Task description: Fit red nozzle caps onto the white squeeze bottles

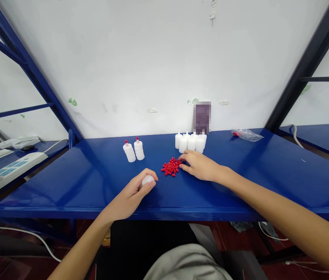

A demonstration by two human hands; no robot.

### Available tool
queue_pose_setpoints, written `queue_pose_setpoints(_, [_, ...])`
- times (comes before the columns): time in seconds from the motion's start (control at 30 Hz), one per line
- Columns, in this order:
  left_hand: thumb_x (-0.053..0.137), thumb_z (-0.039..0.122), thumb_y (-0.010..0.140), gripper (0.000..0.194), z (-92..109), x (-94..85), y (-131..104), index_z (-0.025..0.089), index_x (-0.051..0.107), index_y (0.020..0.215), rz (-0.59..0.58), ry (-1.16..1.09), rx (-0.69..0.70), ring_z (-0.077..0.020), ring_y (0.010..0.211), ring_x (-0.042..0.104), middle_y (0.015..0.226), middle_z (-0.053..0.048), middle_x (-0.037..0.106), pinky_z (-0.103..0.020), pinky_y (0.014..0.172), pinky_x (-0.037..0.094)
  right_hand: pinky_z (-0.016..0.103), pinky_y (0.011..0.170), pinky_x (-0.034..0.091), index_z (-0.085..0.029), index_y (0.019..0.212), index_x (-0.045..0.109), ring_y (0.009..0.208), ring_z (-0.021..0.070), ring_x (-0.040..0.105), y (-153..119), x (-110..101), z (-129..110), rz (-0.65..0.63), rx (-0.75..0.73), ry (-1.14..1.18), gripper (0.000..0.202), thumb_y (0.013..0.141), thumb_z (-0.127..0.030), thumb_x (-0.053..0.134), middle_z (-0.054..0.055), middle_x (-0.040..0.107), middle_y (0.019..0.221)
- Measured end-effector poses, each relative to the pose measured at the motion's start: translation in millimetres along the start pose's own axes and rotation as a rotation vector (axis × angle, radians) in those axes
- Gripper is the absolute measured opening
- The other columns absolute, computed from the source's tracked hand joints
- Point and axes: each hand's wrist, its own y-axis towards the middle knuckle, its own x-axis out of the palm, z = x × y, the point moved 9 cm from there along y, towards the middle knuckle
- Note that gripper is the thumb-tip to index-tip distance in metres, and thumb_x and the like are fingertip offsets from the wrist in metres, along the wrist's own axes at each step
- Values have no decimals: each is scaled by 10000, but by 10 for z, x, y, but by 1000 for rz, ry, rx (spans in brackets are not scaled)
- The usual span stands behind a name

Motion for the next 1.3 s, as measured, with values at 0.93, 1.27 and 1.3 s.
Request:
queue_pose_setpoints(0.93, [437,415,1006,236,-25,-180,50,236,590,1017,99,455,172,-180,855,556,953,1,661,-303,804,390,288,645,539,-144,825,681,668,173,662,265,72,57,-429,146,367,200,730,-320,669,60,713,738])
queue_pose_setpoints(1.27, [403,428,1017,327,-17,-252,25,252,501,1274,206,333,74,-169,701,583,743,40,608,-268,652,364,269,655,491,-169,856,672,693,157,640,109,-442,-498,102,-49,209,120,826,-244,584,37,699,776])
queue_pose_setpoints(1.3, [390,419,1022,317,-11,-249,22,251,518,1259,208,338,89,-169,740,592,792,28,627,-270,675,377,265,660,489,-169,866,665,695,150,632,79,-442,-674,129,-125,227,109,835,-230,580,37,690,791])
